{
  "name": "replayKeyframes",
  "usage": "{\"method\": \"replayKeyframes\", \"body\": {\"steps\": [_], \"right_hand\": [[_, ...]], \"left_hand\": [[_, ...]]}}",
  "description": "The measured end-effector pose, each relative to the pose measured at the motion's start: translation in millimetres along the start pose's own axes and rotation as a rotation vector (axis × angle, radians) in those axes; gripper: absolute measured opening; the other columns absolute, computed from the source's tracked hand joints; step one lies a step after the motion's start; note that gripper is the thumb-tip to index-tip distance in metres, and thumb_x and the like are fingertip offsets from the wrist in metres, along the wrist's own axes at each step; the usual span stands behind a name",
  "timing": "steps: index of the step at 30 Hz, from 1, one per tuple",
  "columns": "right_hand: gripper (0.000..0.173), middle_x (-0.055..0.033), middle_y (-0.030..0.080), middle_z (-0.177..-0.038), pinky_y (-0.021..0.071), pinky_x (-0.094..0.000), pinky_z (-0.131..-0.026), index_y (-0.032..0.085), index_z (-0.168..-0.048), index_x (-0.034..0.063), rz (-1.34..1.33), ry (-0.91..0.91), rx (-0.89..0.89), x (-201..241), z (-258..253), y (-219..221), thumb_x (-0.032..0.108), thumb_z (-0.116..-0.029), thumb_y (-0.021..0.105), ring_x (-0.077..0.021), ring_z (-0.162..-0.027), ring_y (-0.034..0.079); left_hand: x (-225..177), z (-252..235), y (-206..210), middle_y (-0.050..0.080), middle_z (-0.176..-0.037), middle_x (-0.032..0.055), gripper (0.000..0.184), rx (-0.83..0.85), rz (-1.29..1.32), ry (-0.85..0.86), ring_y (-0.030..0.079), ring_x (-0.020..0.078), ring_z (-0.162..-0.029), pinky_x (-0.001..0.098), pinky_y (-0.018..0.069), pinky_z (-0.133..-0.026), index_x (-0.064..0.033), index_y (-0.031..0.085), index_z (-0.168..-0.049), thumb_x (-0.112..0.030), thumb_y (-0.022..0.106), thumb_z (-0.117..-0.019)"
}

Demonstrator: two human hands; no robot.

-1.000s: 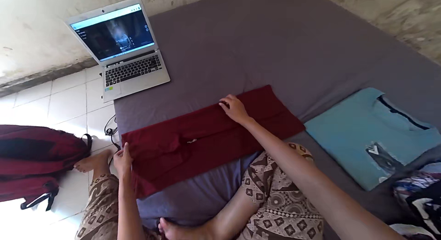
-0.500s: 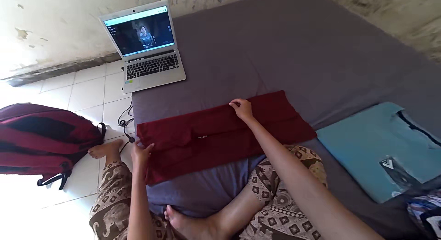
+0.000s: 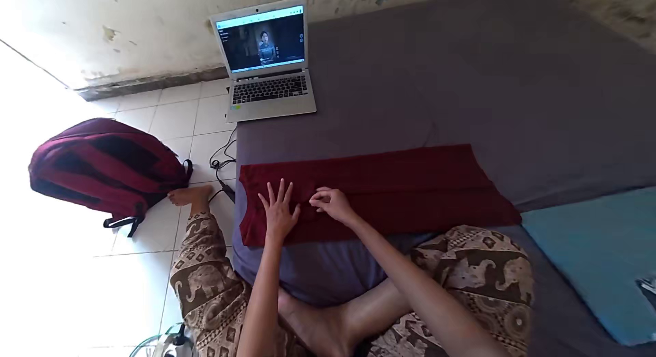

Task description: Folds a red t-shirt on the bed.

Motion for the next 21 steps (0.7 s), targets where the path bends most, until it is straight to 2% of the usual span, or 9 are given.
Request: {"method": "replayKeyframes", "body": {"steps": [3, 5, 6, 9, 12, 14, 17, 19, 21], "right_hand": [[0.018, -0.0255, 0.064, -0.124, 0.0578, -0.0332, -0.089, 0.071, -0.108, -0.0098, 0.013, -0.05, -0.13, 11, 1, -1, 0.003, -0.0973, 0.066, -0.0244, -0.1, 0.07], [0.017, -0.0231, 0.067, -0.119, 0.0581, -0.0344, -0.086, 0.071, -0.108, -0.0082, 0.04, 0.017, -0.189, 14, 4, -4, 0.004, -0.0976, 0.066, -0.0233, -0.095, 0.07], [0.018, -0.0222, 0.066, -0.121, 0.0567, -0.0377, -0.088, 0.071, -0.109, -0.0064, 0.105, 0.089, -0.195, 13, 7, -6, 0.007, -0.0983, 0.066, -0.0252, -0.098, 0.069], [0.022, -0.0227, 0.059, -0.134, 0.0449, -0.049, -0.105, 0.071, -0.114, -0.0035, 0.359, 0.198, -0.198, 19, 22, -6, 0.011, -0.0993, 0.062, -0.0344, -0.125, 0.057], [0.019, -0.0265, 0.06, -0.131, 0.0497, -0.0429, -0.102, 0.071, -0.107, -0.0092, 0.412, -0.108, -0.311, 34, 31, 13, 0.004, -0.0972, 0.061, -0.0347, -0.118, 0.062], [0.018, -0.0293, 0.06, -0.133, 0.0535, -0.035, -0.099, 0.069, -0.106, -0.0133, 0.179, -0.268, -0.285, 36, 23, 33, 0.0, -0.0968, 0.061, -0.0302, -0.114, 0.066], [0.029, -0.0266, 0.057, -0.137, 0.0526, -0.032, -0.098, 0.056, -0.128, -0.0177, -0.49, 0.013, -0.22, 9, -5, 47, -0.002, -0.1039, 0.05, -0.0237, -0.114, 0.065], [0.029, -0.0228, 0.063, -0.13, 0.0544, -0.0304, -0.093, 0.053, -0.131, -0.0129, -0.817, 0.158, -0.297, -17, -16, 42, 0.003, -0.1073, 0.046, -0.0189, -0.109, 0.068], [0.028, -0.0192, 0.065, -0.126, 0.0553, -0.0298, -0.091, 0.05, -0.131, -0.0099, -0.958, 0.182, -0.294, -23, -14, 36, 0.006, -0.1091, 0.042, -0.0159, -0.106, 0.069]], "left_hand": [[2, 1, 0, 0.028, -0.167, 0.0117, 0.064, 0.005, 0.014, 0.004, 0.009, 0.0508, -0.154, 0.0835, -0.0011, -0.109, -0.0151, 0.043, -0.157, -0.037, 0.057, -0.098], [2, 1, -4, 0.028, -0.167, 0.0113, 0.06, 0.029, 0.037, 0.004, 0.01, 0.0505, -0.154, 0.0838, -0.0012, -0.108, -0.0167, 0.043, -0.157, -0.032, 0.055, -0.0997], [2, 1, -6, 0.028, -0.167, 0.0111, 0.057, 0.046, 0.042, -0.003, 0.011, 0.0504, -0.154, 0.0834, -0.0016, -0.109, -0.0181, 0.044, -0.156, -0.028, 0.053, -0.1006], [1, 0, -7, 0.026, -0.168, 0.0098, 0.051, 0.092, 0.02, -0.019, 0.008, 0.0497, -0.154, 0.0827, -0.0038, -0.109, -0.0244, 0.046, -0.155, -0.021, 0.047, -0.1043], [1, 3, -5, 0.026, -0.168, 0.0124, 0.05, 0.075, -0.008, 0.029, 0.01, 0.0499, -0.154, 0.0825, -0.0039, -0.109, -0.0266, 0.048, -0.154, -0.026, 0.045, -0.104], [3, 9, -2, 0.031, -0.165, 0.0162, 0.048, 0.009, 0.006, 0.081, 0.016, 0.0502, -0.153, 0.0825, -0.0027, -0.11, -0.0225, 0.053, -0.15, -0.031, 0.047, -0.1032], [16, 23, 2, 0.04, -0.16, 0.0169, 0.052, -0.135, 0.025, 0.066, 0.029, 0.0465, -0.15, 0.079, 0.0039, -0.114, -0.0154, 0.057, -0.147, -0.04, 0.045, -0.1032], [37, 38, 1, 0.044, -0.158, 0.0168, 0.051, -0.257, 0.02, -0.019, 0.035, 0.0448, -0.148, 0.076, 0.0103, -0.116, -0.0121, 0.057, -0.147, -0.036, 0.04, -0.1051], [61, 54, -7, 0.045, -0.156, 0.0198, 0.048, -0.337, 0.039, -0.167, 0.036, 0.0475, -0.147, 0.0776, 0.0122, -0.114, -0.0057, 0.054, -0.147, -0.025, 0.037, -0.1067]]}}
Point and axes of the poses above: each hand's wrist, its own z-axis away from the middle knuckle, its own y-axis out of the palm, x = y × z, the point moved 2 cm from there along -z, towards the middle knuckle
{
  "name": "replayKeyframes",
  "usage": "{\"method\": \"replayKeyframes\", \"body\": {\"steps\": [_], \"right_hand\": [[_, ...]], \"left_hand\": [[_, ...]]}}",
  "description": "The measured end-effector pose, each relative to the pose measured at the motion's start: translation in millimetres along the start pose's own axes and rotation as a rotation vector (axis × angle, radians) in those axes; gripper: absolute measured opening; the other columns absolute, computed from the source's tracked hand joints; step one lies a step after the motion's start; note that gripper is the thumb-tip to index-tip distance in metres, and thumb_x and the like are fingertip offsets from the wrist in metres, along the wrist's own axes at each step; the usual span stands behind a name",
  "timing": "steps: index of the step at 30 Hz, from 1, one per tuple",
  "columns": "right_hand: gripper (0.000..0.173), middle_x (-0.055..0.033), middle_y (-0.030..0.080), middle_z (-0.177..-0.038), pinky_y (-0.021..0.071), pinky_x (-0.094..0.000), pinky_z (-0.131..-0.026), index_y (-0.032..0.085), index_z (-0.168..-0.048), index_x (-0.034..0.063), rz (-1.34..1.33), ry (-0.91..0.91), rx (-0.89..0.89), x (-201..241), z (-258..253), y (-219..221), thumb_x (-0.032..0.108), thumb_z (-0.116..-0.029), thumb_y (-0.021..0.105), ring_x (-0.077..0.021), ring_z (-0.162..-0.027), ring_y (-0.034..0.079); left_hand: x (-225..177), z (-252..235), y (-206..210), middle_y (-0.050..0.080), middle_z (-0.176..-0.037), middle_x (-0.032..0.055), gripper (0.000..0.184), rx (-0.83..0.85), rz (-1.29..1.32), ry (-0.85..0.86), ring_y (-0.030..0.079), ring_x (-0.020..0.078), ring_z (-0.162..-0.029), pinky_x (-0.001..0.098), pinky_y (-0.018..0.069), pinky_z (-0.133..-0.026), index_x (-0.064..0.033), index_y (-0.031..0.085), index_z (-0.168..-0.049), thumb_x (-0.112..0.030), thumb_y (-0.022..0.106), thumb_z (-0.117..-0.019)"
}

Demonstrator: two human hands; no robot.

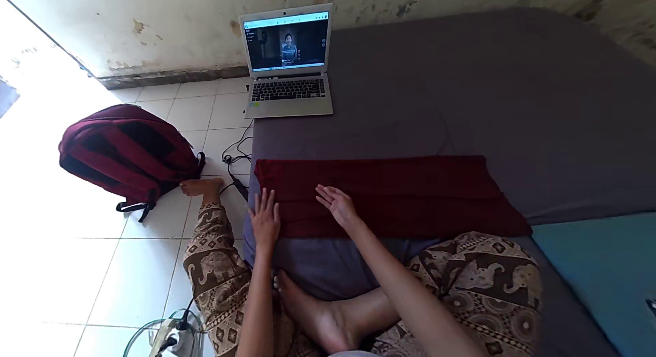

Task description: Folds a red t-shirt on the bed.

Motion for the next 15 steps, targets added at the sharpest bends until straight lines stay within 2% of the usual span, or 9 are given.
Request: {"method": "replayKeyframes", "body": {"steps": [2, 3, 5, 7, 9, 10, 12, 14, 15], "right_hand": [[0.025, -0.0164, 0.068, -0.112, 0.0567, -0.0277, -0.082, 0.052, -0.127, -0.0092, 0.038, 0.002, -0.046, 6, 13, 4, 0.007, -0.1086, 0.044, -0.0138, -0.092, 0.07], [0.023, -0.0143, 0.069, -0.102, 0.0563, -0.0248, -0.075, 0.056, -0.123, -0.009, 0.125, -0.025, -0.089, 9, 23, 12, 0.007, -0.1075, 0.048, -0.0116, -0.083, 0.069], [0.024, -0.0168, 0.067, -0.102, 0.0521, -0.026, -0.076, 0.061, -0.121, -0.0115, 0.383, -0.124, -0.051, 15, 50, 43, 0.005, -0.1052, 0.053, -0.0136, -0.082, 0.063], [0.026, -0.0226, 0.069, -0.111, 0.0544, -0.0328, -0.088, 0.063, -0.119, -0.0128, 0.647, -0.262, 0.182, 5, 84, 92, 0.006, -0.1028, 0.057, -0.0207, -0.096, 0.068], [0.024, -0.0227, 0.071, -0.108, 0.054, -0.0363, -0.093, 0.069, -0.111, -0.0114, 0.804, -0.427, 0.486, -25, 123, 155, 0.008, -0.0997, 0.06, -0.0237, -0.1, 0.069], [0.021, -0.0222, 0.072, -0.104, 0.0539, -0.0375, -0.092, 0.071, -0.106, -0.0105, 0.838, -0.502, 0.643, -45, 146, 186, 0.007, -0.0981, 0.061, -0.0251, -0.098, 0.069], [0.016, -0.0232, 0.072, -0.103, 0.0529, -0.0442, -0.094, 0.073, -0.104, -0.0089, 0.908, -0.575, 0.993, -95, 190, 237, -0.002, -0.0942, 0.062, -0.0317, -0.1, 0.07], [0.036, -0.0223, 0.069, -0.125, 0.0443, -0.0577, -0.106, 0.072, -0.12, -0.0029, 1.028, -0.546, 1.318, -138, 223, 264, -0.014, -0.0856, 0.065, -0.0374, -0.122, 0.062], [0.056, -0.0222, 0.055, -0.147, 0.0278, -0.0697, -0.114, 0.064, -0.136, 0.0007, 1.11, -0.453, 1.476, -151, 234, 271, -0.017, -0.0828, 0.067, -0.0409, -0.143, 0.044]], "left_hand": [[22, 10, -20, 0.042, -0.156, 0.0271, 0.048, -0.027, 0.036, -0.227, 0.033, 0.0513, -0.147, 0.0769, 0.0138, -0.115, 0.0044, 0.049, -0.148, -0.021, 0.037, -0.1088], [29, 15, -32, 0.041, -0.153, 0.0329, 0.047, -0.059, 0.065, -0.345, 0.034, 0.0532, -0.145, 0.0735, 0.0184, -0.116, 0.01, 0.047, -0.145, -0.019, 0.04, -0.1086], [28, 24, -53, 0.046, -0.145, 0.0387, 0.043, -0.178, 0.146, -0.545, 0.043, 0.0538, -0.137, 0.0608, 0.0325, -0.115, 0.0149, 0.049, -0.139, -0.011, 0.047, -0.1051], [14, 36, -62, 0.051, -0.136, 0.0395, 0.04, -0.263, 0.201, -0.649, 0.049, 0.0535, -0.13, 0.0567, 0.0389, -0.11, 0.0147, 0.052, -0.134, -0.008, 0.052, -0.1018], [-7, 44, -63, 0.057, -0.13, 0.0355, 0.037, -0.286, 0.261, -0.669, 0.053, 0.0504, -0.125, 0.0583, 0.0422, -0.106, 0.0126, 0.057, -0.129, -0.004, 0.06, -0.0957], [-18, 45, -62, 0.059, -0.127, 0.0304, 0.033, -0.272, 0.248, -0.645, 0.055, 0.0461, -0.123, 0.0573, 0.0447, -0.105, 0.0094, 0.058, -0.124, -0.003, 0.062, -0.094], [-22, 49, -44, 0.065, -0.121, 0.0314, 0.029, -0.279, 0.091, -0.416, 0.059, 0.053, -0.115, 0.0667, 0.044, -0.092, 0.0083, 0.068, -0.117, -0.004, 0.061, -0.0921], [-27, 43, -39, 0.065, -0.122, 0.0312, 0.03, -0.194, 0.007, -0.311, 0.058, 0.055, -0.115, 0.0707, 0.0408, -0.093, 0.0067, 0.069, -0.119, -0.007, 0.06, -0.0936], [-30, 39, -39, 0.064, -0.125, 0.0319, 0.032, -0.123, -0.003, -0.306, 0.057, 0.0554, -0.117, 0.0713, 0.039, -0.095, 0.0067, 0.067, -0.123, -0.008, 0.06, -0.0947]]}}
Point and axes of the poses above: each hand's wrist, its own z-axis away from the middle knuckle, its own y-axis out of the palm, x = y × z, the point moved 2 cm from there along -z, towards the middle knuckle
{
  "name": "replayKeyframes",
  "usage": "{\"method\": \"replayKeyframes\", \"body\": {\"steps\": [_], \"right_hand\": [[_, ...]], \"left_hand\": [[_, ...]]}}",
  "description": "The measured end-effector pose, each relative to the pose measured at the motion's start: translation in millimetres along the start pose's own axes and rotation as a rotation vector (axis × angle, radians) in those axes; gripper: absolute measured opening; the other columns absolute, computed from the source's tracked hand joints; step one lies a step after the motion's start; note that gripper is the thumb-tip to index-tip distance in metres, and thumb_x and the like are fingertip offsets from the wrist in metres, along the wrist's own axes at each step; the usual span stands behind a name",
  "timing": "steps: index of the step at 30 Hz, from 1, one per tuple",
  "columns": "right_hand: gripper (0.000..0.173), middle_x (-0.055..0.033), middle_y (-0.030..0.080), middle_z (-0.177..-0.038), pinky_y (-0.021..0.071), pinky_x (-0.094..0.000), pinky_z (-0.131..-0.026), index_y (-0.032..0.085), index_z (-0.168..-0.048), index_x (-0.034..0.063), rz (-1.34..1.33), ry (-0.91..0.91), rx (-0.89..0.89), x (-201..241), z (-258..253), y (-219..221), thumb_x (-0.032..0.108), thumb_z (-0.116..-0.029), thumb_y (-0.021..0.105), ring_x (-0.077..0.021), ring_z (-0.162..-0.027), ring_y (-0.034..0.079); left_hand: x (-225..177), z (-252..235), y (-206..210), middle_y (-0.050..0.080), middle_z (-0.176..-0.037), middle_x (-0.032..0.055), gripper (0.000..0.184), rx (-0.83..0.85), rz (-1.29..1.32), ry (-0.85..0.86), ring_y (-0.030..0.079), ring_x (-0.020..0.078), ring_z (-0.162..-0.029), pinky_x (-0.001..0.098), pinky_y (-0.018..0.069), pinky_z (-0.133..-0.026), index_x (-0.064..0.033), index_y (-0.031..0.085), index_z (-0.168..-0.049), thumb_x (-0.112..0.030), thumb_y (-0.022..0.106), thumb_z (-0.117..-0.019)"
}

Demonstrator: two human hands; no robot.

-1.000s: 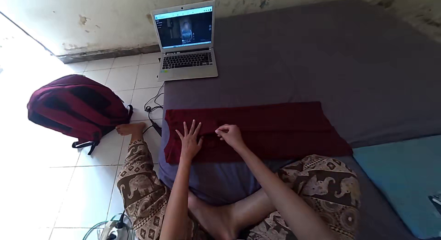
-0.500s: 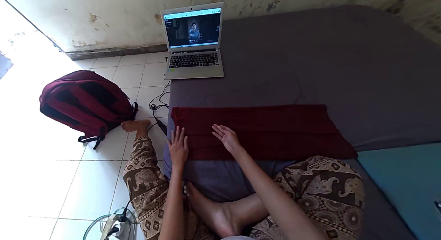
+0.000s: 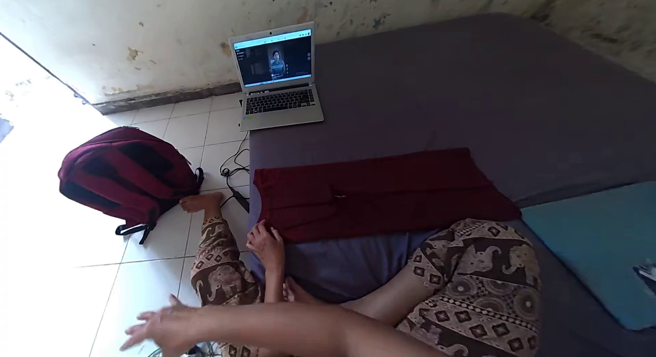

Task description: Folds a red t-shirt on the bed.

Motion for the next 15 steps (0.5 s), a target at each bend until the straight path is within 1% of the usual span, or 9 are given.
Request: {"method": "replayKeyframes", "body": {"steps": [1, 2, 3, 5, 7, 9, 10, 13, 15], "right_hand": [[0.069, -0.0222, 0.04, -0.159, 0.0132, -0.0782, -0.114, 0.055, -0.146, 0.0029, -0.005, 0.001, 0.119, 4, -3, 9, -0.017, -0.0813, 0.068, -0.0427, -0.153, 0.026], [0.072, -0.0226, 0.033, -0.163, 0.0055, -0.0813, -0.112, 0.053, -0.148, 0.0041, 0.001, -0.021, 0.14, 5, -1, 12, -0.016, -0.0806, 0.07, -0.0428, -0.155, 0.018], [0.067, -0.0227, 0.037, -0.161, 0.0053, -0.0808, -0.113, 0.059, -0.144, 0.0045, 0.032, -0.063, 0.061, 0, 6, 12, -0.014, -0.0801, 0.071, -0.042, -0.154, 0.023], [0.042, -0.0169, 0.06, -0.143, 0.0224, -0.0682, -0.119, 0.072, -0.126, 0.0053, 0.185, -0.115, -0.221, -24, 29, -5, -0.005, -0.086, 0.071, -0.0346, -0.141, 0.05], [0.023, -0.0151, 0.073, -0.121, 0.0391, -0.0527, -0.115, 0.077, -0.11, 0.0015, 0.332, -0.068, -0.484, -55, 63, -50, -0.001, -0.089, 0.068, -0.0313, -0.125, 0.063], [0.025, -0.0181, 0.07, -0.126, 0.0418, -0.0487, -0.114, 0.075, -0.114, -0.0014, 0.439, 0.134, -0.61, -95, 103, -103, 0.004, -0.0947, 0.06, -0.0344, -0.129, 0.06], [0.028, -0.021, 0.066, -0.133, 0.0394, -0.0498, -0.116, 0.072, -0.119, -0.0034, 0.463, 0.238, -0.64, -121, 122, -123, 0.004, -0.0962, 0.058, -0.0377, -0.134, 0.056], [0.046, -0.0253, 0.048, -0.153, 0.025, -0.0498, -0.124, 0.056, -0.142, -0.0059, 0.5, 0.49, -0.568, -178, 163, -159, 0.009, -0.0984, 0.059, -0.0399, -0.148, 0.038], [0.057, -0.0271, 0.04, -0.158, 0.0202, -0.0479, -0.126, 0.046, -0.148, -0.0079, 0.538, 0.538, -0.529, -194, 174, -163, 0.017, -0.099, 0.062, -0.0398, -0.151, 0.032]], "left_hand": [[-2, -3, 0, 0.061, -0.127, 0.0328, 0.035, 0.06, -0.002, -0.008, 0.056, 0.0549, -0.119, 0.0708, 0.0384, -0.096, 0.0068, 0.065, -0.126, -0.009, 0.06, -0.0956], [-3, -6, -1, 0.06, -0.129, 0.0334, 0.037, 0.097, 0.011, -0.019, 0.055, 0.0543, -0.12, 0.0699, 0.0389, -0.096, 0.007, 0.063, -0.129, -0.01, 0.061, -0.0961], [-4, -10, -2, 0.059, -0.13, 0.0336, 0.037, 0.112, 0.03, -0.031, 0.056, 0.0539, -0.12, 0.0693, 0.0398, -0.096, 0.0069, 0.063, -0.129, -0.01, 0.061, -0.0961], [-2, -16, -2, 0.059, -0.129, 0.0335, 0.037, 0.128, 0.083, -0.056, 0.056, 0.0528, -0.12, 0.0678, 0.041, -0.095, 0.0063, 0.063, -0.129, -0.009, 0.061, -0.0961], [3, -20, -2, 0.061, -0.128, 0.0319, 0.035, 0.137, 0.101, -0.064, 0.057, 0.0498, -0.12, 0.0635, 0.0432, -0.098, 0.0043, 0.065, -0.129, -0.009, 0.06, -0.0976], [11, -26, 2, 0.065, -0.125, 0.0284, 0.033, 0.087, 0.021, -0.049, 0.061, 0.0441, -0.12, 0.0586, 0.0468, -0.101, 0.0006, 0.069, -0.125, -0.015, 0.06, -0.0973], [11, -29, -1, 0.061, -0.13, 0.032, 0.035, 0.164, 0.134, -0.087, 0.057, 0.0466, -0.124, 0.0616, 0.0422, -0.104, 0.0057, 0.064, -0.13, -0.011, 0.055, -0.1001], [4, -41, -3, 0.06, -0.132, 0.0289, 0.038, 0.269, 0.289, -0.152, 0.056, 0.0468, -0.123, 0.0629, 0.0405, -0.1, -0.0026, 0.066, -0.132, 0.003, 0.047, -0.0994], [-1, -45, -3, 0.06, -0.133, 0.027, 0.043, 0.294, 0.293, -0.15, 0.054, 0.0457, -0.125, 0.0626, 0.0394, -0.101, -0.0064, 0.067, -0.132, 0.008, 0.045, -0.0976]]}}
Point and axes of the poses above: each hand's wrist, its own z-axis away from the middle knuckle, its own y-axis out of the palm, x = y × z, the point moved 2 cm from there along -z, towards the middle knuckle
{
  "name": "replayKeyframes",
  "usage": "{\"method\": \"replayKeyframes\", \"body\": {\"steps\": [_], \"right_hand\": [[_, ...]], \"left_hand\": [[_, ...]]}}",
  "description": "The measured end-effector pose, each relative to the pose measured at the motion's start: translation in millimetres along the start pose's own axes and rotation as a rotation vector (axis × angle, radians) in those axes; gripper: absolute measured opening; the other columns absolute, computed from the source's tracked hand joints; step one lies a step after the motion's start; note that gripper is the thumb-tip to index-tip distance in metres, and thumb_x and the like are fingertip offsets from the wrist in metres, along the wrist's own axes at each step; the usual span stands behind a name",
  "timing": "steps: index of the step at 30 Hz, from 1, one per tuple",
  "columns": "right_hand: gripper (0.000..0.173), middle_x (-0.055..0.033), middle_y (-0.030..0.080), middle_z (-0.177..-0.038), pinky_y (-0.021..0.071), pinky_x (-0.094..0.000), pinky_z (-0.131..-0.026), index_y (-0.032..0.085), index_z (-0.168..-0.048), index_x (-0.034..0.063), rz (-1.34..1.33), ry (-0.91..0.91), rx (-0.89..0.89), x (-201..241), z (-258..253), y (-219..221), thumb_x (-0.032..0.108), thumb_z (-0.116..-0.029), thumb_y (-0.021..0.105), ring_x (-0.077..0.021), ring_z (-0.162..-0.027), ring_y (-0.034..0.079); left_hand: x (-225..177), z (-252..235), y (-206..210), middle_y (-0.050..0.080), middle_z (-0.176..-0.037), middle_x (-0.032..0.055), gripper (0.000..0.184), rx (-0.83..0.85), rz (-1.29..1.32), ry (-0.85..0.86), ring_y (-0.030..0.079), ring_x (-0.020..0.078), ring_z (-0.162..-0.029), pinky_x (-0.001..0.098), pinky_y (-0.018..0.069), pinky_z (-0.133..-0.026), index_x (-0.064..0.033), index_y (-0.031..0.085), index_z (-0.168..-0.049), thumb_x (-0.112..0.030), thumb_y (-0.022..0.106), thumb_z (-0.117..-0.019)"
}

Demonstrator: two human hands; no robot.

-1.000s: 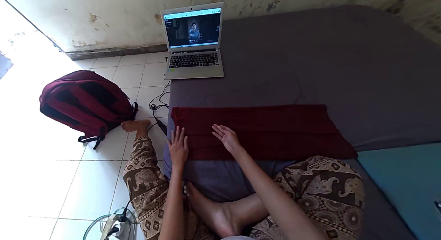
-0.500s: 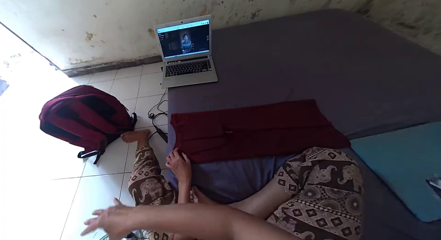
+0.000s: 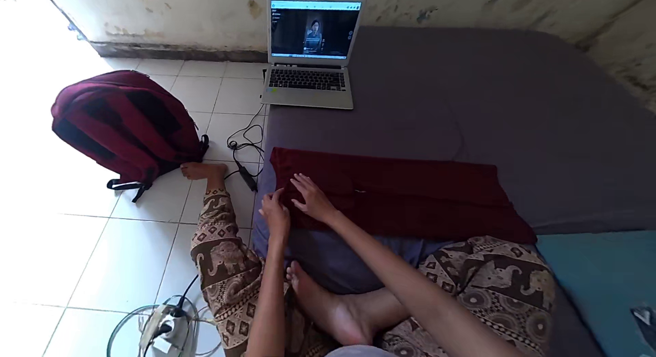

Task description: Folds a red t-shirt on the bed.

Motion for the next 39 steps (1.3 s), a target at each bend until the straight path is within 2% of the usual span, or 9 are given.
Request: {"method": "replayKeyframes", "body": {"steps": [3, 7, 12, 16, 20, 24, 29, 32, 39], "right_hand": [[0.05, -0.0283, 0.05, -0.149, 0.03, -0.05, -0.122, 0.056, -0.14, -0.0095, 0.053, -0.064, -0.163, -6, -3, 11, 0.017, -0.098, 0.064, -0.0437, -0.144, 0.044], [0.029, -0.0273, 0.066, -0.13, 0.0456, -0.0539, -0.111, 0.072, -0.117, -0.0089, 0.039, -0.119, -0.349, -12, -12, 15, 0.004, -0.1001, 0.053, -0.0456, -0.126, 0.061], [0.032, -0.0294, 0.07, -0.11, 0.0496, -0.0442, -0.098, 0.064, -0.123, -0.0128, -0.443, 0.295, -0.361, -1, -16, -38, 0.01, -0.1079, 0.048, -0.0351, -0.104, 0.068], [0.031, -0.0276, 0.071, -0.109, 0.0514, -0.0415, -0.095, 0.065, -0.123, -0.0122, -0.434, 0.237, -0.365, -4, -15, -50, 0.01, -0.1073, 0.05, -0.0319, -0.102, 0.069], [0.03, -0.0259, 0.072, -0.102, 0.053, -0.0366, -0.088, 0.067, -0.119, -0.0126, -0.396, 0.178, -0.423, 1, -11, -53, 0.009, -0.1065, 0.05, -0.027, -0.091, 0.07], [0.027, -0.0255, 0.074, -0.101, 0.0558, -0.0372, -0.087, 0.07, -0.115, -0.0122, -0.297, 0.03, -0.495, 10, -6, -53, 0.005, -0.1036, 0.051, -0.0288, -0.092, 0.073], [0.03, -0.0228, 0.071, -0.124, 0.0513, -0.0414, -0.106, 0.07, -0.122, -0.0089, -0.217, -0.11, -0.311, -2, 0, -26, 0.008, -0.1038, 0.052, -0.0335, -0.118, 0.069], [0.031, -0.0224, 0.066, -0.133, 0.0403, -0.0481, -0.117, 0.07, -0.123, -0.0073, -0.138, -0.172, -0.172, -6, 6, -10, 0.009, -0.1029, 0.053, -0.0382, -0.132, 0.059], [0.039, -0.0233, 0.065, -0.135, 0.0416, -0.0653, -0.109, 0.069, -0.125, -0.0056, 0.254, -0.276, -0.403, -34, 22, 6, -0.003, -0.0875, 0.061, -0.0454, -0.129, 0.059]], "left_hand": [[-6, -3, -2, 0.062, -0.134, 0.023, 0.047, 0.041, 0.013, 0.029, 0.053, 0.044, -0.128, 0.0639, 0.036, -0.103, -0.0092, 0.068, -0.132, 0.01, 0.043, -0.0967], [-2, -8, 3, 0.066, -0.129, 0.0216, 0.041, -0.022, 0.069, 0.048, 0.056, 0.042, -0.126, 0.063, 0.0375, -0.104, 0.0044, 0.058, -0.134, 0.009, 0.039, -0.0982], [-19, -20, 9, 0.062, -0.131, 0.0266, 0.036, -0.04, -0.031, 0.013, 0.055, 0.0439, -0.128, 0.0627, 0.0384, -0.105, 0.0066, 0.058, -0.134, -0.012, 0.05, -0.1044], [-35, -38, 31, 0.063, -0.125, 0.0294, 0.038, -0.082, -0.141, 0.058, 0.056, 0.0482, -0.122, 0.064, 0.0393, -0.099, 0.0042, 0.067, -0.126, -0.025, 0.06, -0.102], [-39, -44, 50, 0.066, -0.117, 0.029, 0.028, -0.248, -0.108, 0.124, 0.059, 0.0491, -0.114, 0.064, 0.0413, -0.093, 0.0037, 0.072, -0.114, -0.019, 0.066, -0.0973], [-46, -49, 57, 0.072, -0.104, 0.0226, 0.016, -0.391, -0.069, 0.263, 0.065, 0.0447, -0.104, 0.0638, 0.0413, -0.091, 0.0018, 0.076, -0.101, -0.01, 0.071, -0.0908], [-26, -54, 44, 0.065, -0.123, 0.0282, 0.029, -0.254, -0.109, 0.091, 0.056, 0.0479, -0.122, 0.0675, 0.0354, -0.102, 0.0066, 0.07, -0.118, -0.006, 0.066, -0.0918], [-12, -54, 20, 0.065, -0.123, 0.0277, 0.031, -0.304, -0.041, -0.077, 0.057, 0.0458, -0.122, 0.0632, 0.0383, -0.101, 0.0043, 0.066, -0.123, -0.003, 0.048, -0.0999], [-9, -97, 1, 0.066, -0.122, 0.0267, 0.033, -0.155, -0.019, 0.066, 0.057, 0.0468, -0.121, 0.065, 0.038, -0.101, 0.0036, 0.064, -0.128, -0.017, 0.051, -0.106]]}}
Point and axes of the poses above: each hand's wrist, its own z-axis away from the middle knuckle, its own y-axis out of the palm, x = y × z, the point moved 2 cm from there along -z, towards the middle knuckle
